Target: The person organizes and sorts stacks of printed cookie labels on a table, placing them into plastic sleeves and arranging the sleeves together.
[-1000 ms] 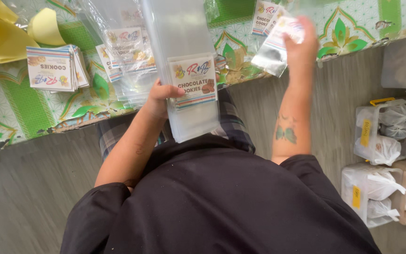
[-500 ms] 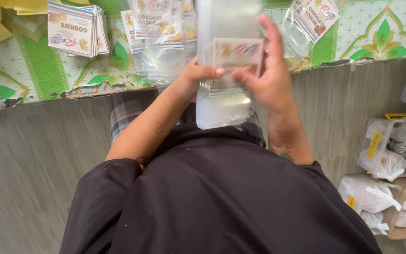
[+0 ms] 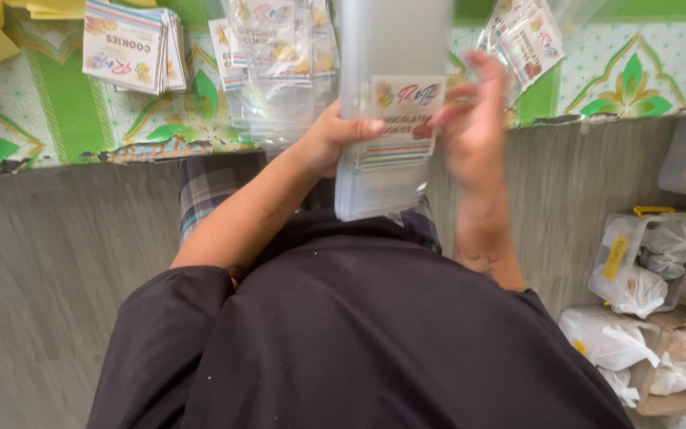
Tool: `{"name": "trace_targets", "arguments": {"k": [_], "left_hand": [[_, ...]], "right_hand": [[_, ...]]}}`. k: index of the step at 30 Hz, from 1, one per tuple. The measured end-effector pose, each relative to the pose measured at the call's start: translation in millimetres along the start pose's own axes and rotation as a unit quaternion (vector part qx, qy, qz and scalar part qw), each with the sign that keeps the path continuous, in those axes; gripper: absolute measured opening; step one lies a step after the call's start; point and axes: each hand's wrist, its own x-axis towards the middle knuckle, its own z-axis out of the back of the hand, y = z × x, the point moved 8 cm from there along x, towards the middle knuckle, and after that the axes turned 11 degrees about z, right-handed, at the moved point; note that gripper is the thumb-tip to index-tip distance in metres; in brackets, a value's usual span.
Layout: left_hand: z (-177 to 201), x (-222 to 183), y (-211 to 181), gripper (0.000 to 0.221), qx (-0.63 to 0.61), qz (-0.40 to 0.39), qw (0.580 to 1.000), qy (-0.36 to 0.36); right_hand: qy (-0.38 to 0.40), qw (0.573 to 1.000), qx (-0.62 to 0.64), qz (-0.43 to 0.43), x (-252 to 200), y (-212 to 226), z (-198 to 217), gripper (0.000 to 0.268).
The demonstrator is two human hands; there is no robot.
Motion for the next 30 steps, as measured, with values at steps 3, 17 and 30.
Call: {"name": "trace_targets", "arguments": {"k": [3,17,30], "left_hand": [[-0.5,-3.3,5.0,0.054,-0.101,0.01,0.994,0.034],[24.3,-8.8,-8.1,0.06,-0.014,0.007,0.998,-0.056],[-5.0,-11.7,-7.2,0.079,0.046,-0.014,0.998,0.032]], "right_hand": [[0.023,0.978,0.201,-0.055,-16.5,29.2,-46.1,0.098],[-0.113,0.934,0.333,-0.06,1.4,37.9,-13.9,0.038],[-0.049,0.99,0.121,-0.051,5.1,60.6,-54.2,0.056]]}}
